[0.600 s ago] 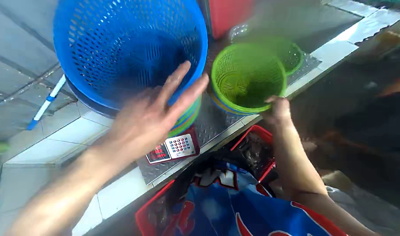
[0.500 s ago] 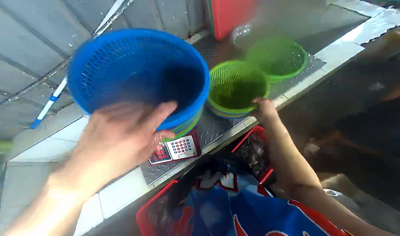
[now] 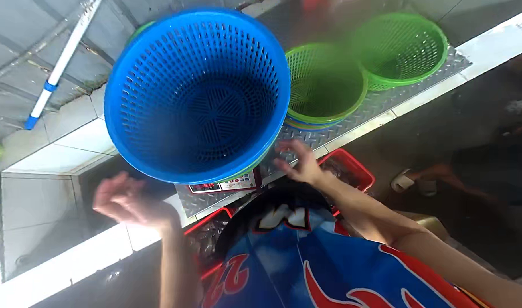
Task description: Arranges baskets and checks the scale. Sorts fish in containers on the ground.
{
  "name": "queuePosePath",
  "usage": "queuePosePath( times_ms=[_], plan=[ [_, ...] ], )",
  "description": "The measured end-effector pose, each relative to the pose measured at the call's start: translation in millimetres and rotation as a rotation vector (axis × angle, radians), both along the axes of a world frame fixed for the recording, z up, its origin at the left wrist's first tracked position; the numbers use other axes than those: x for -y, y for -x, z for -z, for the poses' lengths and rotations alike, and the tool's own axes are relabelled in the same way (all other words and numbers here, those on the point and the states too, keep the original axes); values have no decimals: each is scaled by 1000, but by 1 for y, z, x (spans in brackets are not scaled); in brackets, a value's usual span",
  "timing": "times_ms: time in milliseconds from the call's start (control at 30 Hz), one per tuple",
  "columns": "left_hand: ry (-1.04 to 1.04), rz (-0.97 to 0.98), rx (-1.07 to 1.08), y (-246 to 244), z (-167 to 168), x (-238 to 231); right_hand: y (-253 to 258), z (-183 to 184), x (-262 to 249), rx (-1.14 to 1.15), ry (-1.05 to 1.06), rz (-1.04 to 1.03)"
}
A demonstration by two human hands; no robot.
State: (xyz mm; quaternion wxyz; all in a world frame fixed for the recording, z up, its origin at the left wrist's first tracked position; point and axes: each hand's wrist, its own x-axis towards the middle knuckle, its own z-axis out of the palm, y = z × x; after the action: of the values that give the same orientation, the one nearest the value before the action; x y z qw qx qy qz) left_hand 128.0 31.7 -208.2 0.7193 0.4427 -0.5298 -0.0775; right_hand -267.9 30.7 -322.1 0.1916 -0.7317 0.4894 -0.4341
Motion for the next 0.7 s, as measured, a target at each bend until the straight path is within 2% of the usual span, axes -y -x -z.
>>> queuePosePath(
  times_ms=[67,133,200,267,367,467,700],
  plan=[
    [-239,-93,-55,9,68,-20,-34,30,-8,72,-344,-76],
    [-414,-118,-78,19,133,-46,-60,50,-8,205,-485,-73],
    [-531,-77,-102,38,169,-74,-78,52,-7,293,-558,-38],
    [-599,5,-109,59,176,-98,-90,50,-4,294,-512,23],
    [-586,124,-104,72,169,-116,-96,62,-1,254,-370,81],
    [-555,150,-102,55,163,-119,-99,67,-3,249,-266,101],
    [-522,51,-98,8,161,-109,-105,64,-13,433,-340,47]
  ],
)
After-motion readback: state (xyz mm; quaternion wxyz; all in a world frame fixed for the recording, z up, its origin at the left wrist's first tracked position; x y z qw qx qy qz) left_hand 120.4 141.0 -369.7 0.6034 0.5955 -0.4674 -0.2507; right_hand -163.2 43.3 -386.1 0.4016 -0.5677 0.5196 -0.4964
